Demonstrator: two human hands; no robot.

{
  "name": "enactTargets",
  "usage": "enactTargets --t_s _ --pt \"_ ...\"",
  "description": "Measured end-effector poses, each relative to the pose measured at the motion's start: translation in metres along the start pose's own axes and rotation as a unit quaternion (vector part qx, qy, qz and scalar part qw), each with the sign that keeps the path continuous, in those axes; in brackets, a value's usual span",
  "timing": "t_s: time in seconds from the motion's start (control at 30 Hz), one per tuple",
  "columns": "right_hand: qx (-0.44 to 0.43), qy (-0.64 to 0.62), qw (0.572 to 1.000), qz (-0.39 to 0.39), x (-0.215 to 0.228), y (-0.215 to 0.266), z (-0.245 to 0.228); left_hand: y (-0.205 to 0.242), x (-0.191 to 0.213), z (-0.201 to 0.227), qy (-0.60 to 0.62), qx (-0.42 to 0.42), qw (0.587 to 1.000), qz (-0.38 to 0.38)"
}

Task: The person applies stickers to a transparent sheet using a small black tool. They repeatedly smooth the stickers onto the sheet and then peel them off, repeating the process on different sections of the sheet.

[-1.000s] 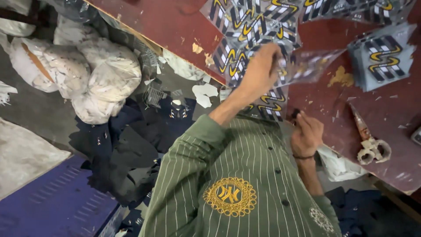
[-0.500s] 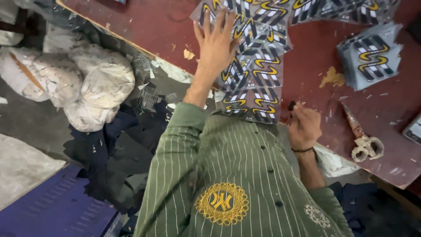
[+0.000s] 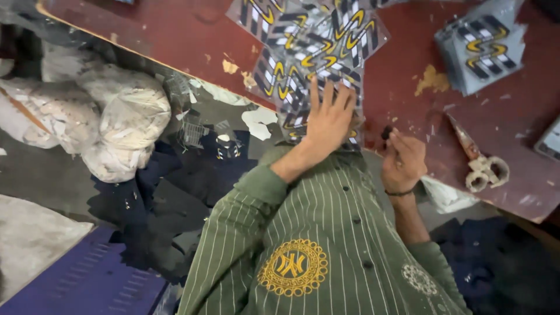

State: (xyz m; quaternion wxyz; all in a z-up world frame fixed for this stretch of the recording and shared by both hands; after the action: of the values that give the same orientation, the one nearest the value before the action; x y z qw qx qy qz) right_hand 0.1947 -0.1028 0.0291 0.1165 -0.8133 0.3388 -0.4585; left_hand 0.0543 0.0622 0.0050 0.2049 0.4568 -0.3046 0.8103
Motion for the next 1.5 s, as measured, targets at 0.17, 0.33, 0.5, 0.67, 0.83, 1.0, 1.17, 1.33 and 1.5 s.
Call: enactTargets --t_s 0.17,0.33,0.5,0.67,0.83,1.0,1.17,1.33,1.5 --pt "0.01 -0.032 0.999 -0.011 -0.003 -0.009 -0.005 0.0 0.019 -0.007 0.104 0.012 0.992 -0.074" --pt "-0.001 -0.037 0.999 -0.028 -0.017 -0.035 -0.001 0.023 -0.004 -0.033 0.019 0.019 0.999 -0.025" --pt "0.025 -0.04 0.996 -0.081 -0.049 -0.06 -0.006 0.045 -0.013 -0.035 0.014 -0.067 0.995 -0.074" --pt "0.259 -0.034 0.936 -0.235 -0.072 -0.062 -0.002 0.045 0.014 -0.039 -0.006 0.159 0.986 -0.045" --pt "-0.008 0.126 0.961 -0.245 -0.084 -0.069 0.056 0.053 0.007 -0.043 0.002 0.17 0.985 0.039" --pt "0.269 -0.078 0.925 -0.255 -0.106 -0.071 0.003 0.053 -0.002 -0.046 -0.009 0.206 0.978 -0.033" --pt "-0.012 0.02 0.979 -0.204 -0.14 -0.103 0.034 0.05 -0.005 -0.047 0.001 0.2 0.979 0.027" --pt "0.173 0.017 0.958 -0.229 -0.166 -0.102 0.031 0.049 -0.011 -0.047 0.006 0.248 0.967 -0.059" --pt "0.146 0.008 0.971 -0.191 -0.154 -0.127 0.013 0.042 -0.006 -0.048 0.0 0.193 0.981 0.03"
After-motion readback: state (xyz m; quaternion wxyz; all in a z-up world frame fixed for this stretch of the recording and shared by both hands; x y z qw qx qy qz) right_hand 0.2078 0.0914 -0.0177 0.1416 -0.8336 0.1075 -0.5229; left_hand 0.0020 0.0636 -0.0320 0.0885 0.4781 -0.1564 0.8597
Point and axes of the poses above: each hand's wrist, its own y-axis away from the middle knuckle, its own x-axis out of the back of the hand, z = x × y, the point moved 1 cm from there along -y, towards the middle knuckle, and after that the axes turned 5 degrees about z, right-handed, at the moved point
